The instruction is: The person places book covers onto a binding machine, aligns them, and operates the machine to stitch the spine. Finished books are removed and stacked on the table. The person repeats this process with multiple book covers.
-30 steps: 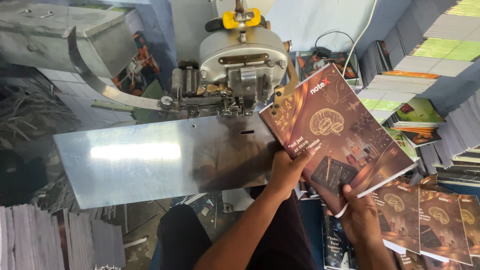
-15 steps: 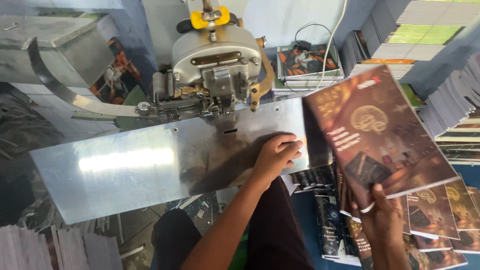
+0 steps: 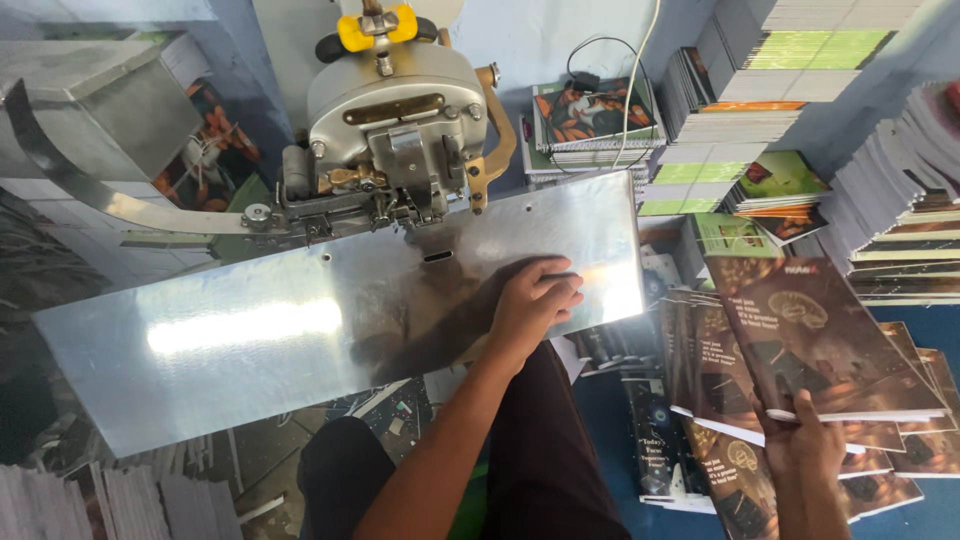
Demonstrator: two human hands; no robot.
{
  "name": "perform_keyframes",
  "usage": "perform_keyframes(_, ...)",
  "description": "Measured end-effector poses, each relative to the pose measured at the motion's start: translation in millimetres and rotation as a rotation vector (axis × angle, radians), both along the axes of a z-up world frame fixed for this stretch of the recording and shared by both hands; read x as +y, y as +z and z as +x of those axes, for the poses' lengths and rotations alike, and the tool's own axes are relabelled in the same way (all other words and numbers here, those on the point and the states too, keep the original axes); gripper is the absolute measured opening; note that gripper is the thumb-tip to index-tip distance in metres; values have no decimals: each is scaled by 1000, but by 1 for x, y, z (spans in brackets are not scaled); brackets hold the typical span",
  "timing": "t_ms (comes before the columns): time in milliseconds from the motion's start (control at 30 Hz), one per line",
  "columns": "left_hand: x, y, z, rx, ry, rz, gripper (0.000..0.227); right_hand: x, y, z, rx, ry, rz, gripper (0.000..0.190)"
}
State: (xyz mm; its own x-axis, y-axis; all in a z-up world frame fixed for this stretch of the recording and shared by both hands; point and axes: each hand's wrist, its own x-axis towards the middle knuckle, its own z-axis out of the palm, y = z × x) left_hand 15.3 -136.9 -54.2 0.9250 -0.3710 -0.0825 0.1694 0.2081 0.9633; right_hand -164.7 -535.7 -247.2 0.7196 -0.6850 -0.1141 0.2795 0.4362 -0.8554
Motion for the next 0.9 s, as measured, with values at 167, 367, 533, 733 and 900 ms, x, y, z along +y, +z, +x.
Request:
perform_keyframes(167,2,6,-2,8,-7,11,56,-12,-21,2,125,-119,167,33)
perform_keyframes(367,1,12,-4,-4,10,46,55,-25,-24,6,118,-96,69,37)
perform_keyframes(533,-1,9,-4,-5,8,39,53,-33,-27,17,131,3,172,48)
perform_keyframes(733,-1,1,-3,-34,7,31,51,1,-55,3,578,183,554,78)
perform_keyframes(900,-2,-2,-2,-50,14,35,49,23,-70,-11,566,294,453,83)
